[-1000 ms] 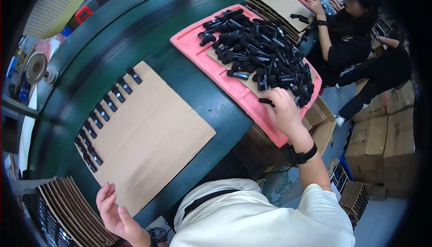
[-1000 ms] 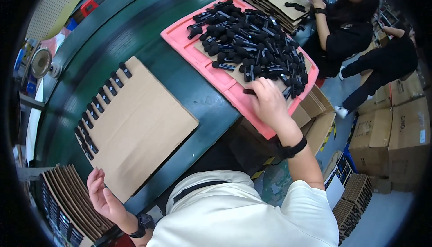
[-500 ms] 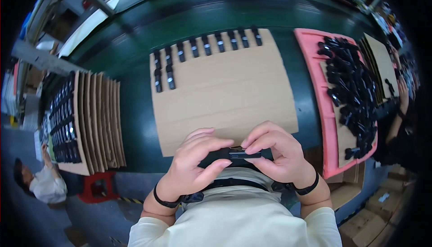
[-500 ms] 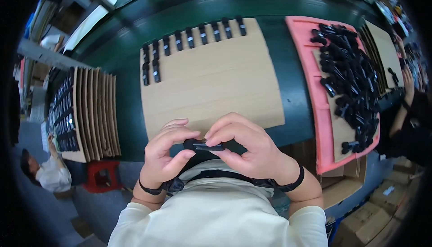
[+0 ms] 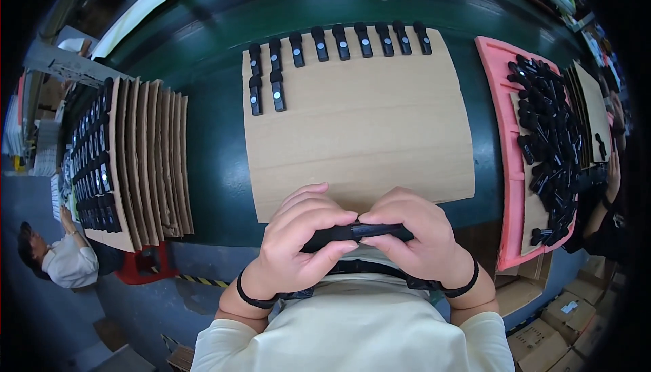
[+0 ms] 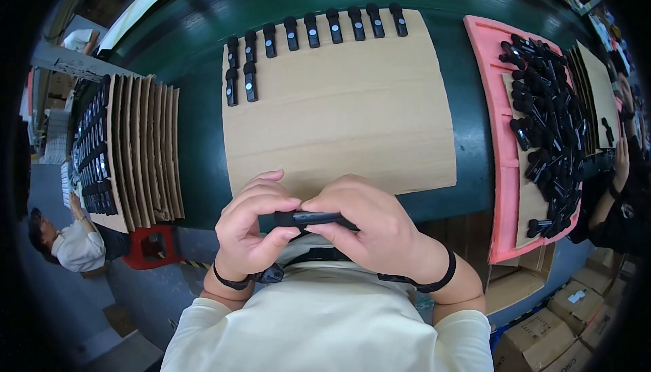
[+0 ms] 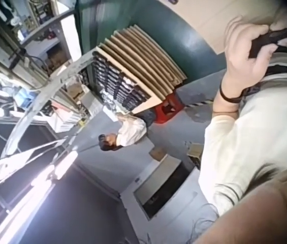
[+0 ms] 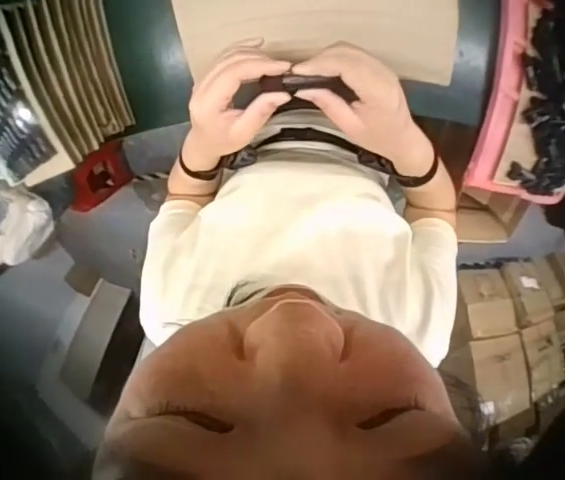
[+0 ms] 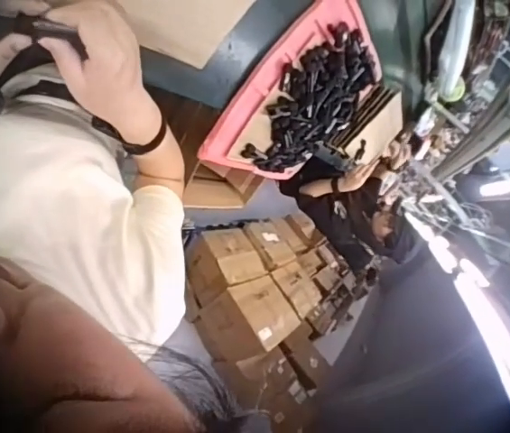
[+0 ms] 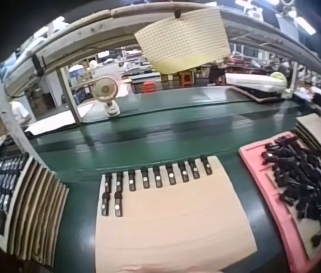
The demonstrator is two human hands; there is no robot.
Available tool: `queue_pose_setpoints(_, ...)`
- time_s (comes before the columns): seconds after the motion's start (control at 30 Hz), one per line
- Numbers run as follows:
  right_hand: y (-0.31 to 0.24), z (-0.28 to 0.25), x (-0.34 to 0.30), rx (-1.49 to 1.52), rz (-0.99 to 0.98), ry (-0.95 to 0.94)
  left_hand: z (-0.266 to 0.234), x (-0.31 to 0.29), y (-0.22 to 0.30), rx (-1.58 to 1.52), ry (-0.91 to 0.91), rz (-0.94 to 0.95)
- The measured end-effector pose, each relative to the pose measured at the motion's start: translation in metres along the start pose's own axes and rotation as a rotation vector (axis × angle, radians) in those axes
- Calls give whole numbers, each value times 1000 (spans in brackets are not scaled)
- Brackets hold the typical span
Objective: The person picks up microphones from a tray, turns them over by hand, and aligns them one at a time onto a cardboard sheet. After filling the sheet, the person removes it and places a new cardboard sheet on the workspace to continue the process.
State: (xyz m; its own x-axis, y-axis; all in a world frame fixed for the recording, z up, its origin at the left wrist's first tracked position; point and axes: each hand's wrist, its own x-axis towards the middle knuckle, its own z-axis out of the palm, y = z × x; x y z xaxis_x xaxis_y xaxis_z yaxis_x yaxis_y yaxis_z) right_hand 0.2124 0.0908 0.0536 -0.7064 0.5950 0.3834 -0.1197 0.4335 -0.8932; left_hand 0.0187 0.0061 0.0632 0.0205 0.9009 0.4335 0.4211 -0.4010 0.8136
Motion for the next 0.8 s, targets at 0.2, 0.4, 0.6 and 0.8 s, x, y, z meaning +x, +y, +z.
queue_pose_setpoints(0.2, 2, 6, 3, -143, -109, 48, 0, 0, -8, -29, -8, -33)
queue_pose_setpoints(0.4, 2, 10, 5, -175, -165, 110, 0, 2, -6, 33, -5, 26)
queue_pose_setpoints(0.6, 3, 9, 2, -206, -192, 117, 0, 2, -4, 79, -24, 53)
queue_pose_setpoints(0.8, 2, 8, 1, -202, -203, 121, 1, 1, -3, 77, -25, 50)
